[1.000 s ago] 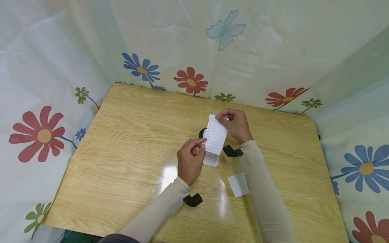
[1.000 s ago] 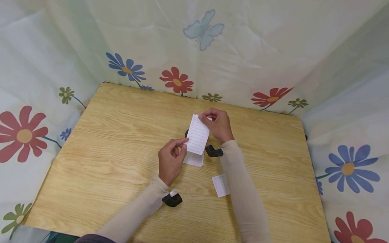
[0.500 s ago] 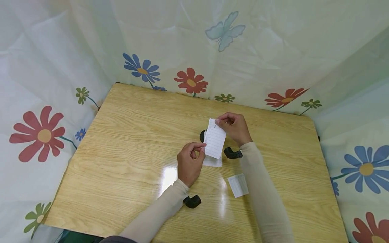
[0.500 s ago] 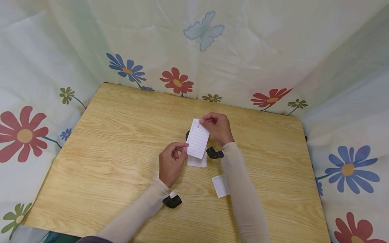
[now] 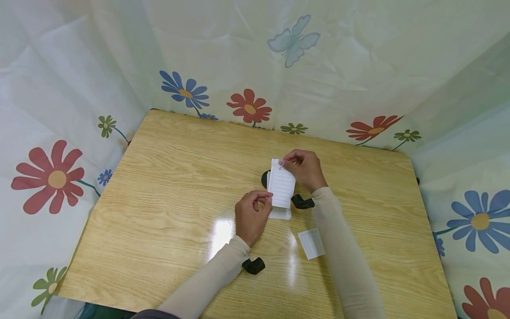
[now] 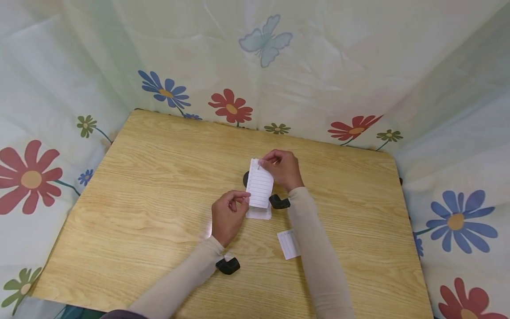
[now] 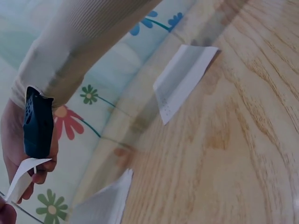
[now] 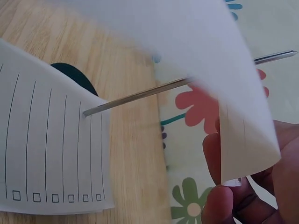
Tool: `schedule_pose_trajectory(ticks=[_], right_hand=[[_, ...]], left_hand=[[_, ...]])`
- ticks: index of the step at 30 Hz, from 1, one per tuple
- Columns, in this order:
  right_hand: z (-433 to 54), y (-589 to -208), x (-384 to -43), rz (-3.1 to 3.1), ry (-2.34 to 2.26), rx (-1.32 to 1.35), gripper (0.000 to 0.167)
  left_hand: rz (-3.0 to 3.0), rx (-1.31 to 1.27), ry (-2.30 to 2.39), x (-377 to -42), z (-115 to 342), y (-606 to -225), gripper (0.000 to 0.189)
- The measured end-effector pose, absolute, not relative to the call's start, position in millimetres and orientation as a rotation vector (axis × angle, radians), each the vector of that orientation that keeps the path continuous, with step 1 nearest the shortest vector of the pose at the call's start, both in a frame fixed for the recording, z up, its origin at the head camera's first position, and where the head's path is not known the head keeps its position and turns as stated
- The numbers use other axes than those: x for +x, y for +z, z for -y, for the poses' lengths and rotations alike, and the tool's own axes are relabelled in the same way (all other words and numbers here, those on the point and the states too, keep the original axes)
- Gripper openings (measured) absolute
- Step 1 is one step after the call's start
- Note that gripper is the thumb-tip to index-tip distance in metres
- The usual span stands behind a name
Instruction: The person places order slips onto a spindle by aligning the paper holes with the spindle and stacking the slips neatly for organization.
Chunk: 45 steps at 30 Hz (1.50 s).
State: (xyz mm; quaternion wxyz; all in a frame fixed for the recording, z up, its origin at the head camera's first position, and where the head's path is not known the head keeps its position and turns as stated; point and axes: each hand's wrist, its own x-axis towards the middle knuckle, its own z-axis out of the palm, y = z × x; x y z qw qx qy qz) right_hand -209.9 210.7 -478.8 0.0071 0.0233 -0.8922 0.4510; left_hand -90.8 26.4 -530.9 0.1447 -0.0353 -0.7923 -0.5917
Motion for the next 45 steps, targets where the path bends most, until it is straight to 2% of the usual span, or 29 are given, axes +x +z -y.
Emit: schedule_pose_trajectory(ticks=[18,36,45], right_hand=[[-212,-491,-214,2.860,1.302,0.083,0.017],[-213,-517,-217,2.935,1.217,0.136,0.007],[-217,-533,-220,2.980,1.153,0.149,0.008]], left_hand=[[2.415,-0.067,-1.550,-92,-29,-544,0.011],[2.636,-0.001,-1.386,-91,-31,-552,0.009],[2.735,-0.006,-1.271,-93,-31,-556,0.008]])
